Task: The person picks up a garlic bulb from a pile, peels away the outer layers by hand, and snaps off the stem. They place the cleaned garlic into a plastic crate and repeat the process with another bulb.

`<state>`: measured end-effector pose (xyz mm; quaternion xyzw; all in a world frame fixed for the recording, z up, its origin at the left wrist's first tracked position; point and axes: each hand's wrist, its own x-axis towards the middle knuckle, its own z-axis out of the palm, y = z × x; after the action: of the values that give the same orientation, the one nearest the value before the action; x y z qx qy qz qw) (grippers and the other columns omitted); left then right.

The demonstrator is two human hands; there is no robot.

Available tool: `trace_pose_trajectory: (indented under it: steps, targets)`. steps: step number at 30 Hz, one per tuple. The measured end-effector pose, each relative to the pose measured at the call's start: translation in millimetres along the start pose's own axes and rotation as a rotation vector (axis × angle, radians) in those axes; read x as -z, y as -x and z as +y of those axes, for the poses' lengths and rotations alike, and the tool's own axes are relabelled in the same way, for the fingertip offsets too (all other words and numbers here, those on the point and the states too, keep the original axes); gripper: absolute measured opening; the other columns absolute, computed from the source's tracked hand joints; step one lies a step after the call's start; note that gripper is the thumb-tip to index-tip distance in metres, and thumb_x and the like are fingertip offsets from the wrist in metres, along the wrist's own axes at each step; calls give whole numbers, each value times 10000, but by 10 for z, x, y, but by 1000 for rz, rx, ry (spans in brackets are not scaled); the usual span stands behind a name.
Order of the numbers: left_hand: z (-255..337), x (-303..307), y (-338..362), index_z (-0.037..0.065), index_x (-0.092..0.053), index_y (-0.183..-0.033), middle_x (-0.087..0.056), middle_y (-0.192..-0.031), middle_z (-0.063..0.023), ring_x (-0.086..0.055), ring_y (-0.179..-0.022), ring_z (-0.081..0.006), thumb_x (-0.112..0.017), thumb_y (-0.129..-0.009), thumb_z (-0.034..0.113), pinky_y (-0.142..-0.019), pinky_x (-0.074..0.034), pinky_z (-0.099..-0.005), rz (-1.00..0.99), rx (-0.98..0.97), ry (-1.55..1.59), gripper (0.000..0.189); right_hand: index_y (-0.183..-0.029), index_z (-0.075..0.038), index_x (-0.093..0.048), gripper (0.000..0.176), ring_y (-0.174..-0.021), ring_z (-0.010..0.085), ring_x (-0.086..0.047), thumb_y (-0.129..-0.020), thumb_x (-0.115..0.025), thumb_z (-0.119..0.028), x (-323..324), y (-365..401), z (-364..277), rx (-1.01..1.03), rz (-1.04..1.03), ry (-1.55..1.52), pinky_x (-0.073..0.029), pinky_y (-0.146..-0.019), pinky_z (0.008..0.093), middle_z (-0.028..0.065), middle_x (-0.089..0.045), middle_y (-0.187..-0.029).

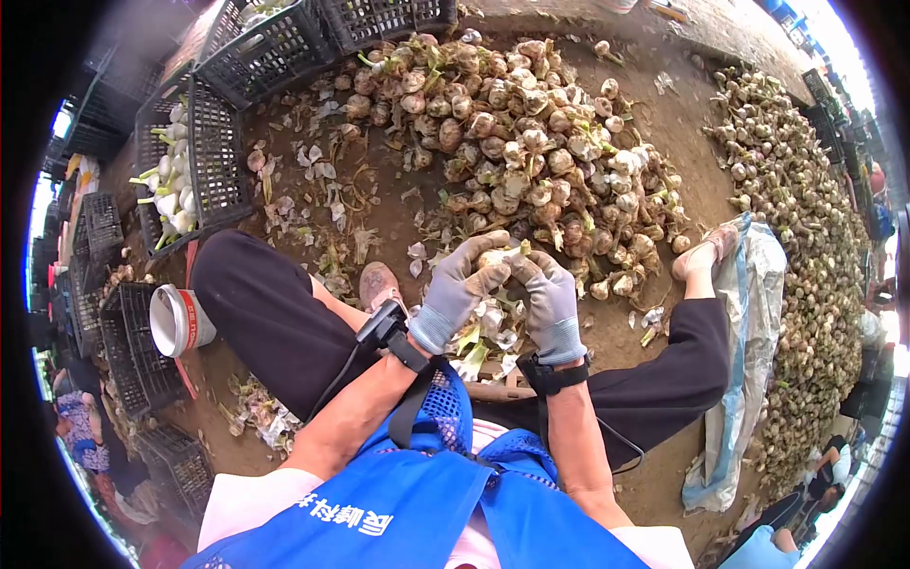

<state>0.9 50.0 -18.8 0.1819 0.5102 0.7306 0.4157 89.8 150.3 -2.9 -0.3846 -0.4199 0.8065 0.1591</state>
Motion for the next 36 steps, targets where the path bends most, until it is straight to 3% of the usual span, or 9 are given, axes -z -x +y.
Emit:
trace_pose_trajectory:
  steps: [7, 11, 18, 20, 24, 27, 31, 33, 36]
  targets:
    - [5, 16, 122, 9, -469, -1207, -579, -834, 7, -472, -579, -22, -500, -896, 365, -474, -326, -136, -5, 146, 194, 475, -961, 18, -614, 164, -685, 73, -592, -833, -594, -83, 85, 100, 2, -12, -92, -43, -485, -607, 203, 21, -636, -823]
    - [57, -10, 101, 3, -456, -1224, -581, -891, -4, -517, -670, -38, -520, -891, 344, -547, -402, -156, -57, 151, 249, 481, -972, 19, -613, 183, -677, 81, -594, -830, -602, -97, 138, 103, -6, -16, -130, -145, -486, -599, 203, 32, -636, -844]
    - [-34, -28, 102, -30, -457, -1209, -566, -953, -25, -517, -781, -48, -616, -841, 230, -701, -445, -178, -88, -277, -509, 478, -920, 19, -625, 162, -607, 46, -548, -784, -539, 8, 166, 121, 116, 65, -13, -82, -435, -513, 181, 8, -627, -787]
    - [-31, -49, 127, 4, -490, -1164, -556, -946, -18, -523, -796, -58, -606, -850, 255, -686, -449, -184, -5, -80, -183, 418, -846, 29, -623, 113, -572, 52, -526, -771, -544, 0, 180, 92, 185, 112, 13, 107, -413, -508, 189, 8, -622, -769]
    - [-98, 35, 153, 105, -573, -843, -546, -620, 9, -404, -405, -74, -451, -886, 471, -355, -293, -199, 191, 358, 165, 389, -775, 10, -600, 90, -654, 177, -563, -709, -543, -12, 269, 1, 434, 703, 145, 995, -445, -608, 249, 95, -562, -672]
    - [-59, 150, 110, 131, -545, -754, -516, -560, 2, -362, -355, -94, -416, -878, 526, -316, -247, -215, 167, 518, 490, 434, -910, 8, -621, 175, -643, 59, -508, -762, -531, 32, 386, -40, 389, 153, 17, 487, -417, -562, 188, 33, -607, -820]
    - [-7, 86, 113, 132, -533, -709, -487, -539, 9, -341, -343, -98, -381, -876, 568, -305, -231, -220, 243, 592, 496, 491, -1093, 48, -568, 316, -718, 87, -536, -782, -548, -2, 262, 177, 103, 161, -76, 81, -446, -639, 211, 48, -621, -890]
    - [60, -1, 124, 124, -549, -736, -469, -541, 23, -366, -384, -74, -368, -879, 574, -336, -261, -205, 194, 536, 290, 506, -1090, 60, -560, 314, -728, 95, -542, -785, -569, -14, 126, 336, -53, -20, -78, 264, -444, -656, 210, 47, -621, -902]
    - [59, -74, 163, 97, -577, -816, -489, -588, 34, -412, -453, -51, -356, -884, 575, -382, -302, -187, 116, 336, -10, 531, -905, 46, -623, 154, -680, 46, -527, -766, -582, -5, 141, 222, 214, 178, -1, 316, -430, -598, 194, 32, -618, -799]
